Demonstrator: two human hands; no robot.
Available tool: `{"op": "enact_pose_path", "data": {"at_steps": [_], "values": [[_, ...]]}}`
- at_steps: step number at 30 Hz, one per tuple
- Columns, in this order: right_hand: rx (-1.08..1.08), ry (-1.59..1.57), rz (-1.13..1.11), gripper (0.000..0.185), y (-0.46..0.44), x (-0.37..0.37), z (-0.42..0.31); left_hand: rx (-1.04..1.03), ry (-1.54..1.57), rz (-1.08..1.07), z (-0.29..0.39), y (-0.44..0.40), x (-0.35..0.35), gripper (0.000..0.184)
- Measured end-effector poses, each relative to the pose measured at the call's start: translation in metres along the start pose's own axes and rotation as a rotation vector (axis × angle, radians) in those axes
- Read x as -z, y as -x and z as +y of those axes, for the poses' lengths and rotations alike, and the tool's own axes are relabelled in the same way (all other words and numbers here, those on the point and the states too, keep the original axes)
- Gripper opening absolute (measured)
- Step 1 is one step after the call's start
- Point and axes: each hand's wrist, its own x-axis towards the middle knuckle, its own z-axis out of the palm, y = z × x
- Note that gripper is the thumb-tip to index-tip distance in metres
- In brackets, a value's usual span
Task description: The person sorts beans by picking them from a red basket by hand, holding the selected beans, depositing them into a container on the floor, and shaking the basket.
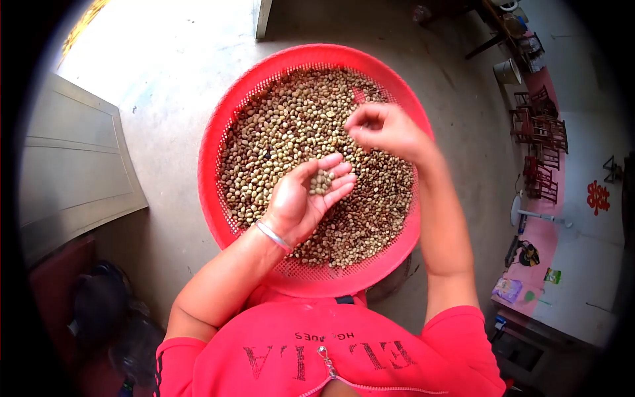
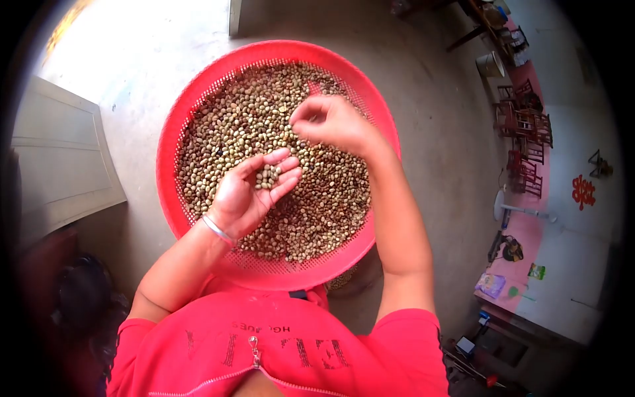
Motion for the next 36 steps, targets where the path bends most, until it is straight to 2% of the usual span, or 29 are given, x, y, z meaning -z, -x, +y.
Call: {"op": "enact_pose_path", "data": {"at_steps": [2,3,6,7,10,15,18,20,22,26,30,32,34,36], "values": [[-0.075,-0.173,-0.068,0.017,0.022,-0.02,-0.028,-0.02,0.041,-0.033,0.001,-0.006,0.002,0.038],[0.063,0.072,0.028,0.02,0.017,-0.018,-0.02,0.016,0.08,-0.006,0.002,-0.006,0.0,0.038],[0.183,0.587,0.436,0.021,-0.009,-0.001,0.004,0.125,0.192,-0.016,0.002,-0.005,0.002,0.035],[0.203,0.669,0.494,0.02,-0.022,0.006,0.016,0.172,0.233,-0.061,0.001,-0.007,0.01,0.034],[0.333,0.789,0.544,0.02,-0.053,0.017,0.042,0.22,0.267,-0.101,0.0,-0.008,0.023,0.031],[0.383,0.777,0.515,0.018,-0.072,0.018,0.056,0.173,0.233,-0.101,0.0,-0.009,0.024,0.029],[0.228,0.772,0.569,0.018,-0.078,0.015,0.056,0.164,0.257,-0.128,0.003,-0.007,0.02,0.031],[0.156,0.82,0.599,0.021,-0.083,0.012,0.052,0.097,0.227,-0.023,0.005,0.0,0.008,0.032],[-0.006,0.909,0.637,0.023,-0.087,0.009,0.048,0.09,0.249,-0.027,0.006,0.001,0.007,0.033],[-0.028,0.904,0.604,0.023,-0.083,0.017,0.043,0.058,0.277,-0.076,0.005,0.003,0.01,0.034],[-0.011,0.495,0.521,0.026,-0.05,0.025,0.038,0.069,0.339,-0.086,0.004,0.003,0.012,0.038],[-0.002,0.242,0.392,0.019,-0.016,0.005,0.015,0.052,0.285,-0.051,0.002,0.004,0.008,0.037],[0.108,0.046,0.195,0.014,0.023,-0.029,-0.01,0.042,0.282,-0.064,-0.001,0.003,0.008,0.038],[0.097,-0.005,0.1,0.014,0.05,-0.06,-0.022,0.016,0.21,-0.079,-0.006,-0.001,0.016,0.037]]}}
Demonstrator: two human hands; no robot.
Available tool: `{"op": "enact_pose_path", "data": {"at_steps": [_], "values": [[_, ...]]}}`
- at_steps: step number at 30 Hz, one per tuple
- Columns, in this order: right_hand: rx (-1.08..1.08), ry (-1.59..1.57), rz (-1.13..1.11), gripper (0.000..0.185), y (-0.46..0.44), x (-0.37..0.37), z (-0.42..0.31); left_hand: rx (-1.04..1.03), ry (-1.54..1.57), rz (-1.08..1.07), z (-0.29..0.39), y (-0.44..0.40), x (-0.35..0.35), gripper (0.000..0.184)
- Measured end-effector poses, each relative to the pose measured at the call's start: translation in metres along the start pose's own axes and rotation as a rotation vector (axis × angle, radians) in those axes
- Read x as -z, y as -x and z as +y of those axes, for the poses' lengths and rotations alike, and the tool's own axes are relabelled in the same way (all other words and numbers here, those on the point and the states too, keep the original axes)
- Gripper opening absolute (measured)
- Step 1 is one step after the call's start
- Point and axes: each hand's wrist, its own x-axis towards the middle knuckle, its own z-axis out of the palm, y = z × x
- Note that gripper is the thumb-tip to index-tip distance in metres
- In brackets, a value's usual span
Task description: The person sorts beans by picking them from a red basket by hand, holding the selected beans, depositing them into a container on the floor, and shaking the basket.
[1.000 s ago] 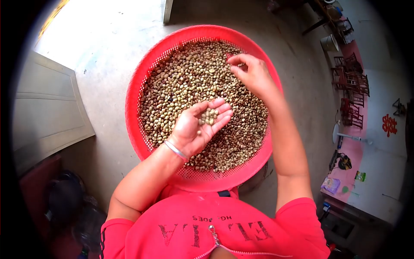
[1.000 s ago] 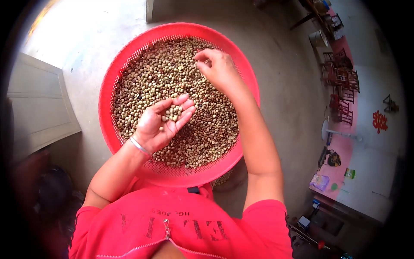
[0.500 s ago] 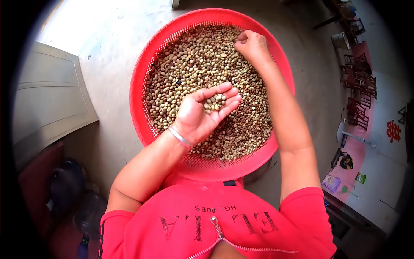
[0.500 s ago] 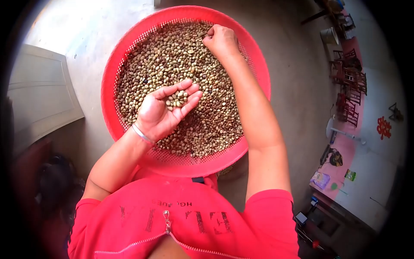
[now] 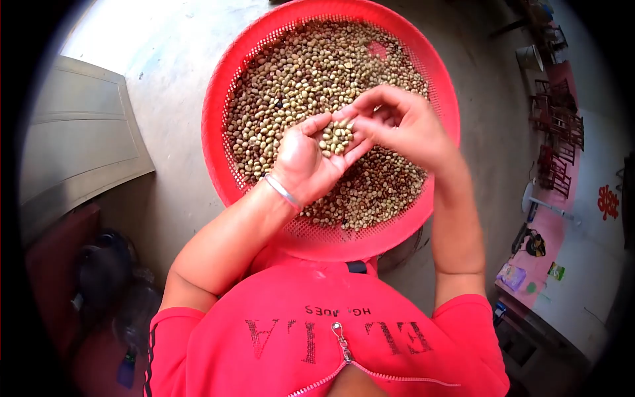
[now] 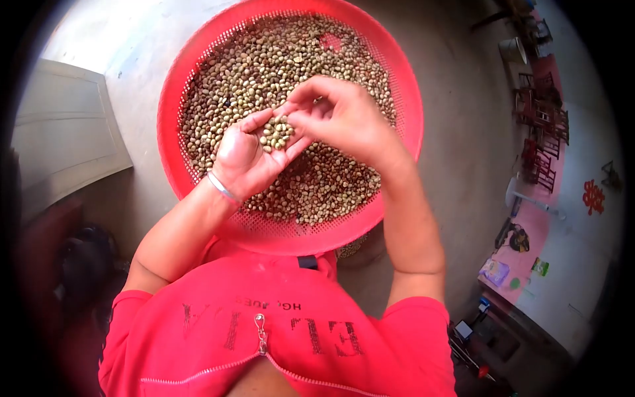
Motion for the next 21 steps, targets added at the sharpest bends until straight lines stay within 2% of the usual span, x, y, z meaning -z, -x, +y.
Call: {"op": "enact_pose_path", "data": {"at_steps": [2,4,5,8,11,13,16,20,21], "values": [[0.142,0.356,0.089,0.015,0.016,-0.012,-0.01,0.016,0.044,0.052,-0.004,0.005,-0.008,0.036],[0.184,0.359,0.167,0.013,0.028,-0.023,-0.006,0.017,0.058,0.072,-0.005,0.008,-0.006,0.037],[0.183,0.397,0.169,0.012,0.034,-0.027,-0.004,0.077,0.113,-0.019,-0.005,0.006,0.003,0.038],[0.214,0.473,0.209,0.01,0.045,-0.039,0.007,0.085,0.038,-0.062,-0.011,0.008,0.012,0.039],[0.302,0.719,0.238,0.011,0.052,-0.047,0.016,0.084,0.0,-0.045,-0.018,0.011,0.02,0.039],[0.326,0.747,0.26,0.011,0.057,-0.054,0.014,0.032,-0.088,0.104,-0.026,0.018,0.007,0.039],[0.35,0.802,0.295,0.009,0.064,-0.062,0.017,0.044,-0.068,0.089,-0.03,0.02,0.018,0.038],[0.238,0.575,0.306,0.007,0.074,-0.054,0.016,0.076,-0.043,-0.021,-0.03,0.025,0.017,0.038],[0.223,0.602,0.311,0.007,0.078,-0.047,0.01,0.075,-0.043,-0.007,-0.028,0.028,0.014,0.037]]}}
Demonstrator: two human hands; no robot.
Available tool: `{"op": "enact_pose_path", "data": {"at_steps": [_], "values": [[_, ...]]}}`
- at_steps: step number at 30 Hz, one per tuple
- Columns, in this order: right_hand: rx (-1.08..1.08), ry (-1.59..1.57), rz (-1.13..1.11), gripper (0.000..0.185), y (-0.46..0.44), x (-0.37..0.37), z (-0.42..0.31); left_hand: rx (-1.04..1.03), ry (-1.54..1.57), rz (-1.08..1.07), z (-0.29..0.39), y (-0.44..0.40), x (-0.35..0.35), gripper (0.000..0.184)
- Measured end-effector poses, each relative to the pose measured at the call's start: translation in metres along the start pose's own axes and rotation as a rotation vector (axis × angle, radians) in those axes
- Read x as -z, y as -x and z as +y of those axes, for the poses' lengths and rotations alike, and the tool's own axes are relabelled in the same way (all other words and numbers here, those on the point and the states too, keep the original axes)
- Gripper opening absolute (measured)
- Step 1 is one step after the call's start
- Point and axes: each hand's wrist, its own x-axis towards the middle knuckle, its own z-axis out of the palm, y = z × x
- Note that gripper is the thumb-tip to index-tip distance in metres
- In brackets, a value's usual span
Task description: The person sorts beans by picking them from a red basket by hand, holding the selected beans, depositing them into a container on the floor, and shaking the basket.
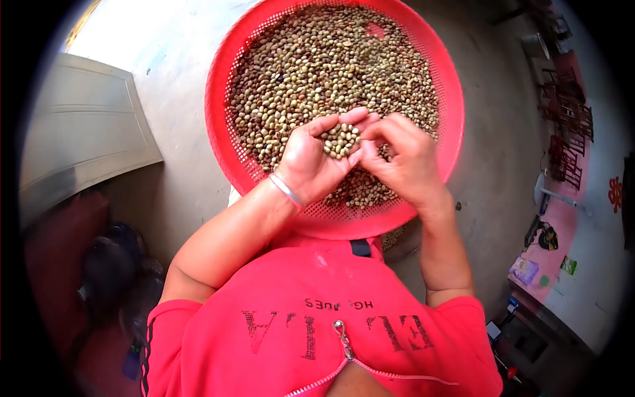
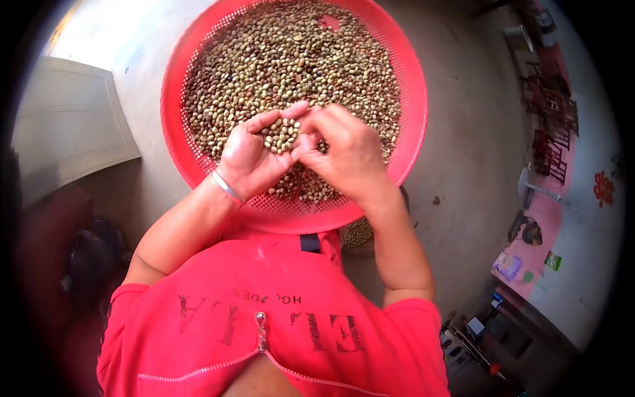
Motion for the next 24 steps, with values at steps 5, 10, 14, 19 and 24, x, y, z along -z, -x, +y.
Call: {"op": "enact_pose_path", "data": {"at_steps": [5,10,14,19,24], "values": [[-0.052,0.064,0.043,0.012,0.008,0.02,-0.007,0.006,-0.008,0.046,0.002,0.002,-0.004,0.035],[0.136,-0.017,0.032,0.014,0.003,-0.015,-0.013,0.058,0.007,0.093,-0.007,-0.004,0.019,0.032],[0.137,0.098,-0.014,0.012,0.0,-0.027,-0.012,0.021,0.02,0.031,-0.009,-0.001,0.024,0.025],[0.184,0.271,-0.149,0.013,0.001,-0.027,-0.011,0.04,-0.001,0.058,-0.014,0.003,0.026,0.023],[0.012,-0.077,-0.136,0.009,0.003,-0.004,-0.013,-0.037,-0.192,0.154,-0.008,0.013,0.007,0.03]]}}
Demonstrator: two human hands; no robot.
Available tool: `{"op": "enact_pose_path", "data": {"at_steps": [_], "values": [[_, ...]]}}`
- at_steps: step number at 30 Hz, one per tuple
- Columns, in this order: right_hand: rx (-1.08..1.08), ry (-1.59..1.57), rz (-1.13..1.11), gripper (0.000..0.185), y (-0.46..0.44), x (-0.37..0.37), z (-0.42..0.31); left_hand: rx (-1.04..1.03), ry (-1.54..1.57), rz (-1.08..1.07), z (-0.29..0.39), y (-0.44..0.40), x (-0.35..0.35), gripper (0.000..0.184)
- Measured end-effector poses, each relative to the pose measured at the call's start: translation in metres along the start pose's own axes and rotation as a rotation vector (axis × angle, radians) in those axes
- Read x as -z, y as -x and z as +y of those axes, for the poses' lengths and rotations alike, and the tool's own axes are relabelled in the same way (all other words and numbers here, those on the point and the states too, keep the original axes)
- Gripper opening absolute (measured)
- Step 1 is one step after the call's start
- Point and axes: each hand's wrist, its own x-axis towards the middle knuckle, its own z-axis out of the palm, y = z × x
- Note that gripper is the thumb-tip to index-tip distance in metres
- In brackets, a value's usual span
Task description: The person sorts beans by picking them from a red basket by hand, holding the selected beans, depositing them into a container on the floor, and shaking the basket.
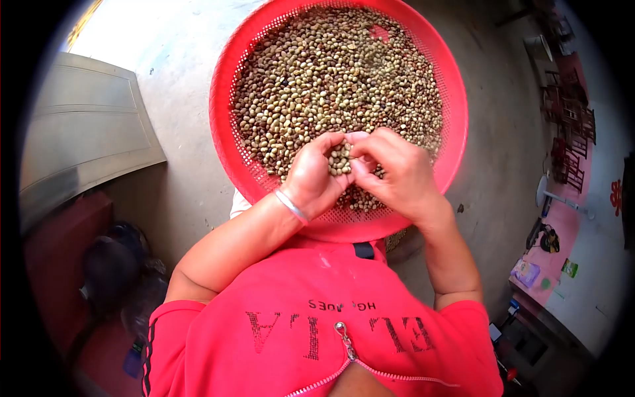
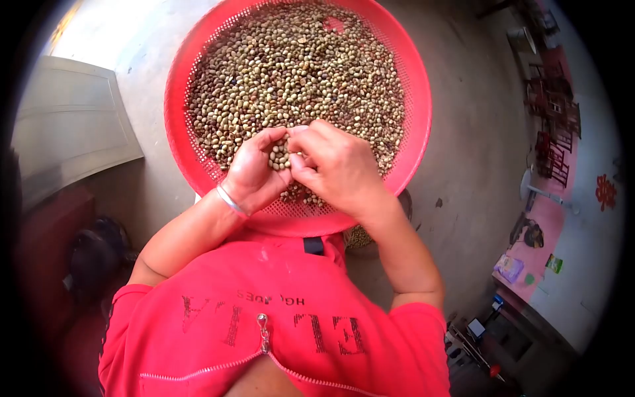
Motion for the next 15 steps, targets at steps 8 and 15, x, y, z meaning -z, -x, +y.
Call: {"op": "enact_pose_path", "data": {"at_steps": [8,15], "values": [[-0.117,0.152,0.047,0.02,-0.031,0.02,0.04,0.072,-0.114,0.007,0.015,0.008,0.012,0.029],[-0.137,0.124,0.119,0.031,-0.09,-0.016,0.066,0.096,-0.134,-0.079,0.013,0.008,0.019,0.028]]}}
